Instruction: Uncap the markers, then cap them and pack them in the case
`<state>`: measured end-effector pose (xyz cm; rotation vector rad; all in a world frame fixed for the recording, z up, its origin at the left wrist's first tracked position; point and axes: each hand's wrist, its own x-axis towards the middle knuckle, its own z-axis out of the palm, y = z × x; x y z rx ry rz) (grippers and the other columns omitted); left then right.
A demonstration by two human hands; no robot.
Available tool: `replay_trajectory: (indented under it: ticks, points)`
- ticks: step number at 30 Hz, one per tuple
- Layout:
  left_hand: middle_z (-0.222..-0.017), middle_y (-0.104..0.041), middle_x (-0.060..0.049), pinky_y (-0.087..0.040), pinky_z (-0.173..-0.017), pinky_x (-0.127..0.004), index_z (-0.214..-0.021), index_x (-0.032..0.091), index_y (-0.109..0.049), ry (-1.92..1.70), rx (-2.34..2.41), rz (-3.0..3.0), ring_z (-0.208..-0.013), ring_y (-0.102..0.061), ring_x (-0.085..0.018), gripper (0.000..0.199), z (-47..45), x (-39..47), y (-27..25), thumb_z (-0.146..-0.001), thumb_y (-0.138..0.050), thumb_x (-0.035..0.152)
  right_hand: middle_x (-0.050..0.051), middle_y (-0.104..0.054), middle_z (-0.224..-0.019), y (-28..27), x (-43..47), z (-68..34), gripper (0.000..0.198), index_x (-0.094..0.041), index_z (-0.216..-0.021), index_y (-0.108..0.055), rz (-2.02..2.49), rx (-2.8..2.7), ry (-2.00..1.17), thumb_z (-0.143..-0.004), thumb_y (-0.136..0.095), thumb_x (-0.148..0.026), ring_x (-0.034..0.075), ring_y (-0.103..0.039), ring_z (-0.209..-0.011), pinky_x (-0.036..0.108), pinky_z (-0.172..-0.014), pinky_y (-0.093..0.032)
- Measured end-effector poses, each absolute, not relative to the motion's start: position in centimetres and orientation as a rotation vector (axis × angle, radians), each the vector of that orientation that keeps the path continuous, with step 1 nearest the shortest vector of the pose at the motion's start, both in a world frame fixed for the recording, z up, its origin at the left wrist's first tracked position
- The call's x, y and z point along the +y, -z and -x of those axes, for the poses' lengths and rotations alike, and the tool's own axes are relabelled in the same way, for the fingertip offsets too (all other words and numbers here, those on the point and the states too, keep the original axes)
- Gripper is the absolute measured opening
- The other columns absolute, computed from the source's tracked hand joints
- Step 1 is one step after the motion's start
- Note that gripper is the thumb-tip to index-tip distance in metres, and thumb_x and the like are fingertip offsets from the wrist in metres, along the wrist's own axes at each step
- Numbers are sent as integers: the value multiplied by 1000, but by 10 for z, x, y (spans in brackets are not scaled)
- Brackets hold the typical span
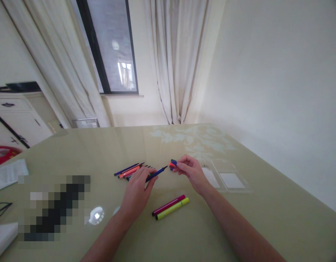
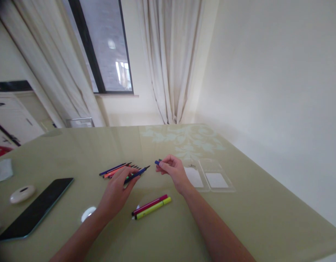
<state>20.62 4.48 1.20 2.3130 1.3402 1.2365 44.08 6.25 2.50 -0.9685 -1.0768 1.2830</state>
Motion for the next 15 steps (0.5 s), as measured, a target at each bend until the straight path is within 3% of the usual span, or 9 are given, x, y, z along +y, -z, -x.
replay_trajectory:
  ticks: [3, 7, 11, 15]
  points:
    - [-103, -72, -5, -52, -90, -38, -106, 24, -66, -1216, 1329, -2313, -101, -67, -25, 12, -206, 45, -12, -100, -59, 31, 5, -78, -83, -24, 64, -441, 28, -20, -78, -65, 929, -1087, -1276, -71, -88, -35, 19, -71, -77, 28, -67, -47]
    - [-103, -71, -4, -52, -90, -39, -106, 24, -65, -1207, 1331, -2319, -101, -67, -25, 12, -206, 44, -11, -100, -59, 32, 2, -76, -88, -24, 65, -439, 25, -21, -98, -77, 879, -1130, -1263, -74, -79, -29, 18, -66, -82, 32, -80, -47]
    - [-103, -72, -4, -52, -90, -39, -106, 25, -66, -1210, 1337, -2322, -101, -67, -25, 12, -206, 44, -11, -100, -58, 32, 3, -74, -86, -23, 65, -438, 22, -20, -94, -80, 911, -1165, -1235, -78, -68, -29, 16, -58, -73, 31, -72, -43]
    - [-103, -72, -5, -53, -91, -39, -107, 25, -66, -1225, 1341, -2326, -101, -67, -25, 12, -207, 45, -9, -99, -60, 32, 2, -75, -82, -23, 64, -438, 19, -21, -93, -75, 882, -1095, -1290, -78, -76, -31, 18, -65, -78, 31, -72, -44]
